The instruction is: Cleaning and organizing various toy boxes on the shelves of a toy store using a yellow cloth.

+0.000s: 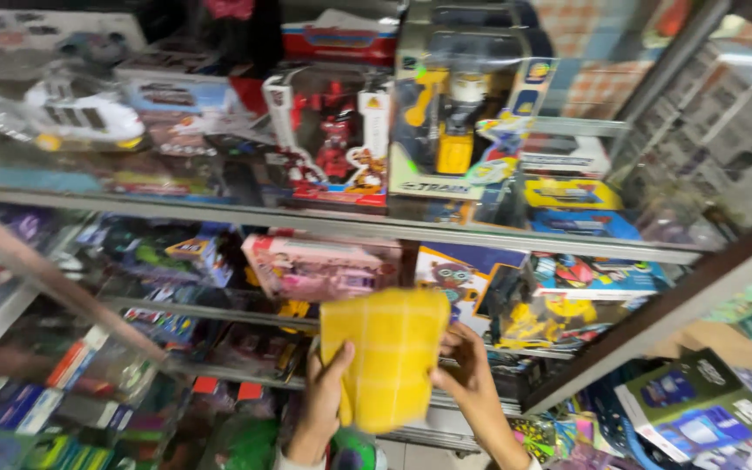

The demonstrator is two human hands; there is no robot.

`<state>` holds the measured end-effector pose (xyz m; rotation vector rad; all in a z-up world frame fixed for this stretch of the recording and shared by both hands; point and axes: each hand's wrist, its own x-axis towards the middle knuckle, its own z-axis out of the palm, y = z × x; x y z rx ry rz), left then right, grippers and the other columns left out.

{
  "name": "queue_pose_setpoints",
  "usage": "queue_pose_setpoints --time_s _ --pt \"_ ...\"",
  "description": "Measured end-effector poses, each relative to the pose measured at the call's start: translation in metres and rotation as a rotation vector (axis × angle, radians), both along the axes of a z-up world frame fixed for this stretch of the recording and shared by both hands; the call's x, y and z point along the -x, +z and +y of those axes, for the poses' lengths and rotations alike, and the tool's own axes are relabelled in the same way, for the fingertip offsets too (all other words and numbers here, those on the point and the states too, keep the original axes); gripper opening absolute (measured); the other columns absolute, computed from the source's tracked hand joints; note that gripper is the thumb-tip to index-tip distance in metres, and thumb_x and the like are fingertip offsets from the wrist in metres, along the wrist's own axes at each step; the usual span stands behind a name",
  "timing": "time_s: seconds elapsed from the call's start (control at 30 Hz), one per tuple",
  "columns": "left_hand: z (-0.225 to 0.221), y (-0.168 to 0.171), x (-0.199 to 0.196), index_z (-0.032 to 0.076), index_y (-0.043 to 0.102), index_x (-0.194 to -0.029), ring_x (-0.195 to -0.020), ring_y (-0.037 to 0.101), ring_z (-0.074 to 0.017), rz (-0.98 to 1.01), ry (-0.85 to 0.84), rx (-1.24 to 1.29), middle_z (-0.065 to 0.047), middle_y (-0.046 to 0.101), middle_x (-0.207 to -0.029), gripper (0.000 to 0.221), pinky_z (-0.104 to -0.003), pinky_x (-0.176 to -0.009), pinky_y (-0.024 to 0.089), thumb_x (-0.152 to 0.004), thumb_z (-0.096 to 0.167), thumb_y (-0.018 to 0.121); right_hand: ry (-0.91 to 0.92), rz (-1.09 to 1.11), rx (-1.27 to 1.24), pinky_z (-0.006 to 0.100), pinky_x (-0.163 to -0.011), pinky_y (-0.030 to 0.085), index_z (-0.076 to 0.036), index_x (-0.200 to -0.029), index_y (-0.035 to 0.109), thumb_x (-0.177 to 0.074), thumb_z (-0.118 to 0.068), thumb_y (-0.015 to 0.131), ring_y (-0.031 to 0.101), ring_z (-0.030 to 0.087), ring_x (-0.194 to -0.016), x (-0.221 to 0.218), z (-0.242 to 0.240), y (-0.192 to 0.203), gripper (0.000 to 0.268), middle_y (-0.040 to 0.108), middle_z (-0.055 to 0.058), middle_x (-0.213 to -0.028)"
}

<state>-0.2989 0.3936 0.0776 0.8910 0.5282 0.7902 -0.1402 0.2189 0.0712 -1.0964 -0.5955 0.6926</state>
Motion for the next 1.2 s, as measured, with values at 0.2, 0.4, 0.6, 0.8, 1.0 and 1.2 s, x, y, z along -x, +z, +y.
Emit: queue_pose_setpoints --time_s 0.2,0.4,0.6,0.8,1.0,1.2 --pt "-0.074 -0.024 -0.046 -0.001 0.064 -0.130 -0.100 0.066 -0.0192 0.019 -0.388 -0.135 -0.010 0.071 -0.115 0.043 -0.035 -0.086 0.053 -0.093 0.019 0.073 -0.135 -0.078 -0.070 0.036 -0.107 0.041 -0.014 -0.155 0.025 -0.079 -0.011 0.078 0.049 0.019 -0.133 -0.014 -0.088 -0.020 0.093 0.049 0.006 -0.147" --pt "-0.143 -0.001 -0.105 0.010 0.053 -0.141 -0.112 0.063 -0.0170 0.094 -0.644 -0.166 -0.006 0.065 -0.125 0.055 -0.034 -0.097 0.051 -0.090 0.023 0.072 -0.580 0.037 -0.022 0.034 -0.099 0.048 -0.009 -0.140 0.039 -0.094 -0.011 0.064 0.061 0.021 -0.117 -0.046 -0.154 -0.044 0.052 0.064 0.013 -0.129" --pt "-0.210 -0.007 -0.136 0.007 0.054 -0.141 -0.116 0.067 -0.0253 0.139 -0.816 0.316 -0.012 0.069 -0.129 0.061 -0.040 -0.098 0.051 -0.088 0.034 0.065 -0.561 0.350 -0.117 0.033 -0.090 0.052 0.000 -0.125 0.053 -0.102 -0.017 0.053 0.066 0.019 -0.102 -0.076 -0.221 -0.016 0.029 0.070 0.011 -0.115" --pt "-0.271 -0.030 -0.176 0.002 0.056 -0.144 -0.124 0.063 -0.0271 0.150 -0.562 0.074 -0.015 0.068 -0.134 0.058 -0.039 -0.106 0.045 -0.093 0.027 0.067 -0.629 -0.011 0.005 0.040 -0.093 0.048 0.000 -0.134 0.044 -0.103 -0.026 0.058 0.056 0.029 -0.112 -0.120 -0.258 0.003 0.042 0.058 0.021 -0.126" --pt "-0.318 -0.010 -0.182 0.006 0.042 -0.153 -0.146 0.043 -0.0228 0.153 -0.442 -0.329 -0.012 0.049 -0.156 0.084 -0.036 -0.119 0.030 -0.091 0.060 0.052 -0.370 -0.774 -0.072 0.048 -0.122 0.026 -0.004 -0.160 0.024 -0.088 -0.066 0.068 0.025 0.037 -0.157 -0.099 -0.252 0.078 0.105 0.021 0.024 -0.170" --pt "-0.288 0.003 -0.190 -0.001 0.033 -0.160 -0.159 0.019 -0.0233 -0.364 -0.556 -0.586 -0.014 0.027 -0.170 0.111 -0.034 -0.127 0.009 -0.089 0.084 0.025 -0.050 -0.415 -0.199 0.046 -0.125 0.020 -0.013 -0.167 0.003 -0.073 -0.077 0.073 0.023 0.033 -0.157 -0.121 -0.237 0.050 0.133 0.020 0.021 -0.172"
